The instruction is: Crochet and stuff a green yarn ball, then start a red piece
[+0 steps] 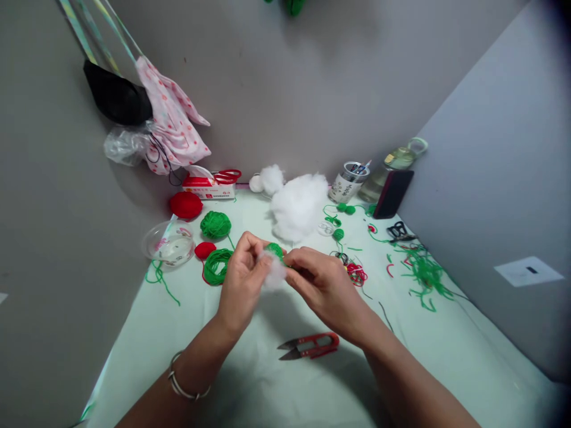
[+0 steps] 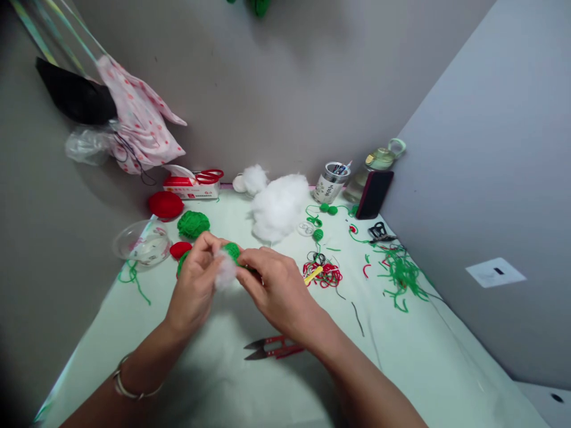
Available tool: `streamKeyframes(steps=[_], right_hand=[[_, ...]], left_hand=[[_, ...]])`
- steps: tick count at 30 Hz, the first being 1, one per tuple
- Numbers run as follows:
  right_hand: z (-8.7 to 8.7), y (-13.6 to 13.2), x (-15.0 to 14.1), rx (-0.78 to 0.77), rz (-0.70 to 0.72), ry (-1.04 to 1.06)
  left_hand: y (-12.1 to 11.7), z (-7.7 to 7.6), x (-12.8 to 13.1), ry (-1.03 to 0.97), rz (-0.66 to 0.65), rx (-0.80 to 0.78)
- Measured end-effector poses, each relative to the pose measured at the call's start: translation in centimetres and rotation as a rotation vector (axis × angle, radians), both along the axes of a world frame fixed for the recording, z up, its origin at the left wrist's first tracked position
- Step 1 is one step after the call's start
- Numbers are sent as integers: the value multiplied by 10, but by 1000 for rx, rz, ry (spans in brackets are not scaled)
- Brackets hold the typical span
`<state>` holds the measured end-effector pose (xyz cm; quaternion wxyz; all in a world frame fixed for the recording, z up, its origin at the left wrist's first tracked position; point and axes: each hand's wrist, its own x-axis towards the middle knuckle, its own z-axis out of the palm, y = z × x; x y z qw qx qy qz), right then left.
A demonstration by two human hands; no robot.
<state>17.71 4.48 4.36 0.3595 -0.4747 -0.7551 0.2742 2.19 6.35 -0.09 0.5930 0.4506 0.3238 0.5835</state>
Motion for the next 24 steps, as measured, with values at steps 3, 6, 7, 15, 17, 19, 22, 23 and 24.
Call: streamKeyframes(steps=[3,6,7,15,17,19,22,23,24], right_hand=[[-1,1,-1,-29,-63,26],[1,1,1,-145,-144,33],[1,1,2,-163,-165,27],[11,-4,12,-79,-22,-75],[13,-7,10,-116,-3,-73],[12,-11,4,-130,-10,-68],[2,-16,-10,-87,-22,-64],[-2,-16,-14,-67,-30,-62],[-5,-16,-17,-47,-37,-58]], left_hand=[[1,-1,1,11,-62,0],[-1,6,-3,63,-172,-23],[-1,8,-5,78,-208,-25],[3,16,-12,162,-243,25],[4,13,-11,208,-195,39],[4,9,-9,249,-111,82],[6,3,-5,212,1,120],[7,1,-4,185,11,108],[8,1,-4,160,10,90]])
